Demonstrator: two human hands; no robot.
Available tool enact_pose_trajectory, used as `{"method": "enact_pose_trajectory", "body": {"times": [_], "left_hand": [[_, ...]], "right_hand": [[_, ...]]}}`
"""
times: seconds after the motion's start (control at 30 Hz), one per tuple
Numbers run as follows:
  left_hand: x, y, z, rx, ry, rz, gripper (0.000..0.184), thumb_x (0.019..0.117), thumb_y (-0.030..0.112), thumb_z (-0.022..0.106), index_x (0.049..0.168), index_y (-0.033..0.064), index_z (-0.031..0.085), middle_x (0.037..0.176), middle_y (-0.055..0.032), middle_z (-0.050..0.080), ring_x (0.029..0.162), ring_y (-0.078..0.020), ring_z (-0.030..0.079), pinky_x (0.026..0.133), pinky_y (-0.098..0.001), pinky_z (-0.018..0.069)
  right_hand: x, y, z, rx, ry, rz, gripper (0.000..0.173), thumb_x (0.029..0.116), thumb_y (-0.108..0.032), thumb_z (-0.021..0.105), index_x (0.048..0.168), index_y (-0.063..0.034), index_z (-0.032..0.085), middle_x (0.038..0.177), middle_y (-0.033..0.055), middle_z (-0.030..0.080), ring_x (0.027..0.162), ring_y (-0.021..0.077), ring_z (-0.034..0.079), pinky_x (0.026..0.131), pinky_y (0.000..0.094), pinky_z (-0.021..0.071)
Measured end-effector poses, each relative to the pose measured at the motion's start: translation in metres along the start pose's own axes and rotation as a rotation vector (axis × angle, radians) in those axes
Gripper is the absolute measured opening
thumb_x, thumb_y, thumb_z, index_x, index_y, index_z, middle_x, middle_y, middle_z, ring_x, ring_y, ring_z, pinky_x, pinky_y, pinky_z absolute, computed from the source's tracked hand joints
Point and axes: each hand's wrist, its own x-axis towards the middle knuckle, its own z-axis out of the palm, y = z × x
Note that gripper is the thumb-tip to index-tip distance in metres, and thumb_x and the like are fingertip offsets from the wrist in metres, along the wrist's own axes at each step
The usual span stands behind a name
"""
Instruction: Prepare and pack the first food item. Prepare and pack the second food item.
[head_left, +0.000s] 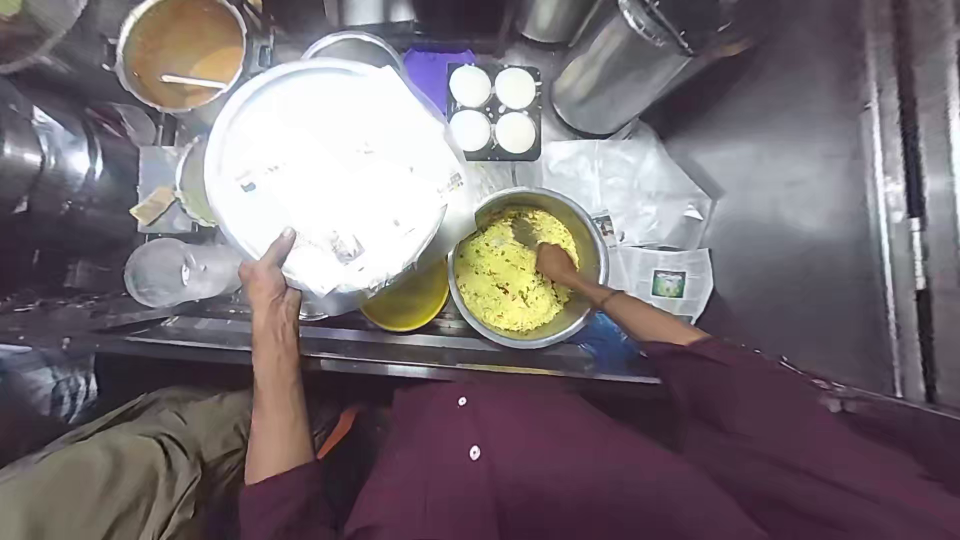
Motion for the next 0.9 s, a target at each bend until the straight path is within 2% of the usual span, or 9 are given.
{"method": "enact_pose_trajectory", "body": {"times": [0.1, 0.23, 0.37, 0.47, 0.53, 0.6, 0.73, 0.8, 0.9], "left_hand": [[0.001, 0.004, 0.004, -0.027, 0.002, -0.015, 0.068, 0.0779, 0.012, 0.088, 0.135, 0.0049, 0.052, 0.117, -0.0137, 0.071, 0.104, -0.0264, 0.072, 0.089, -0.0489, 0.0622], [-0.005, 0.01, 0.003, 0.025, -0.006, -0.009, 0.067, 0.0792, 0.014, 0.088, 0.135, 0.0064, 0.053, 0.118, -0.0123, 0.071, 0.105, -0.0256, 0.072, 0.09, -0.0475, 0.0622], [-0.007, 0.006, 0.011, 0.083, -0.034, -0.045, 0.076, 0.0768, 0.024, 0.091, 0.139, 0.0083, 0.05, 0.12, -0.0108, 0.07, 0.107, -0.0239, 0.072, 0.09, -0.0464, 0.0624], [0.003, 0.008, 0.01, 0.031, 0.013, -0.053, 0.073, 0.0789, 0.014, 0.088, 0.137, -0.0004, 0.047, 0.114, -0.0184, 0.071, 0.101, -0.0302, 0.073, 0.086, -0.0504, 0.0638], [-0.004, 0.008, 0.016, 0.033, -0.034, -0.058, 0.064, 0.0823, 0.014, 0.085, 0.136, 0.0016, 0.052, 0.113, -0.0171, 0.072, 0.1, -0.0288, 0.074, 0.086, -0.0485, 0.0637], [-0.014, 0.008, 0.023, 0.078, -0.069, -0.078, 0.063, 0.083, 0.02, 0.085, 0.136, 0.0082, 0.053, 0.115, -0.0118, 0.072, 0.101, -0.0237, 0.073, 0.085, -0.0439, 0.0631], [0.007, -0.001, 0.03, -0.008, -0.051, -0.094, 0.068, 0.0784, 0.015, 0.089, 0.133, -0.003, 0.052, 0.112, -0.0215, 0.072, 0.1, -0.0328, 0.074, 0.087, -0.0518, 0.0633], [0.008, -0.003, 0.031, -0.014, -0.067, -0.088, 0.069, 0.0794, 0.014, 0.088, 0.135, -0.0029, 0.051, 0.113, -0.0218, 0.072, 0.101, -0.0338, 0.074, 0.089, -0.0525, 0.063], [0.01, -0.005, 0.038, 0.012, -0.084, -0.071, 0.068, 0.0812, 0.014, 0.087, 0.136, -0.0013, 0.051, 0.114, -0.0193, 0.072, 0.102, -0.0314, 0.074, 0.089, -0.0511, 0.0631]], "right_hand": [[-0.006, -0.032, 0.026, -0.092, -0.284, -0.233, 0.036, 0.1074, -0.025, 0.047, 0.119, 0.0022, 0.067, 0.112, 0.0285, 0.068, 0.107, 0.0465, 0.066, 0.092, 0.0675, 0.0505], [0.019, -0.034, 0.022, 0.094, -0.047, -0.01, 0.038, 0.1068, -0.032, 0.048, 0.107, 0.0004, 0.068, 0.102, 0.0296, 0.068, 0.096, 0.0488, 0.068, 0.078, 0.0706, 0.052], [-0.011, -0.06, 0.044, 0.001, -0.273, -0.096, 0.037, 0.1066, -0.028, 0.049, 0.117, 0.0016, 0.068, 0.114, 0.0283, 0.068, 0.109, 0.0455, 0.065, 0.094, 0.0661, 0.0497], [0.007, -0.043, 0.014, -0.172, -0.224, -0.124, 0.04, 0.1049, -0.035, 0.052, 0.114, -0.0011, 0.07, 0.112, 0.0302, 0.069, 0.108, 0.0516, 0.065, 0.088, 0.0744, 0.0488], [0.01, -0.04, 0.027, -0.177, -0.125, -0.075, 0.033, 0.1028, -0.027, 0.053, 0.115, -0.0009, 0.068, 0.11, 0.0312, 0.068, 0.105, 0.0525, 0.066, 0.084, 0.074, 0.049], [-0.005, -0.044, 0.055, -0.211, -0.197, -0.145, 0.029, 0.1004, -0.027, 0.054, 0.11, -0.0029, 0.067, 0.105, 0.0277, 0.068, 0.1, 0.0484, 0.068, 0.08, 0.0698, 0.0531], [0.007, -0.023, 0.019, -0.232, -0.247, -0.156, 0.042, 0.1032, -0.043, 0.05, 0.111, -0.0081, 0.072, 0.107, 0.0256, 0.071, 0.103, 0.0485, 0.068, 0.083, 0.0725, 0.0511], [0.007, -0.021, 0.022, -0.218, -0.244, -0.134, 0.035, 0.1003, -0.034, 0.056, 0.114, -0.0049, 0.07, 0.112, 0.0276, 0.069, 0.107, 0.0498, 0.066, 0.084, 0.0733, 0.0498], [-0.005, -0.028, 0.05, -0.208, -0.404, -0.261, 0.028, 0.0978, -0.027, 0.06, 0.101, -0.0015, 0.071, 0.102, 0.025, 0.069, 0.1, 0.0451, 0.066, 0.082, 0.0695, 0.05]]}}
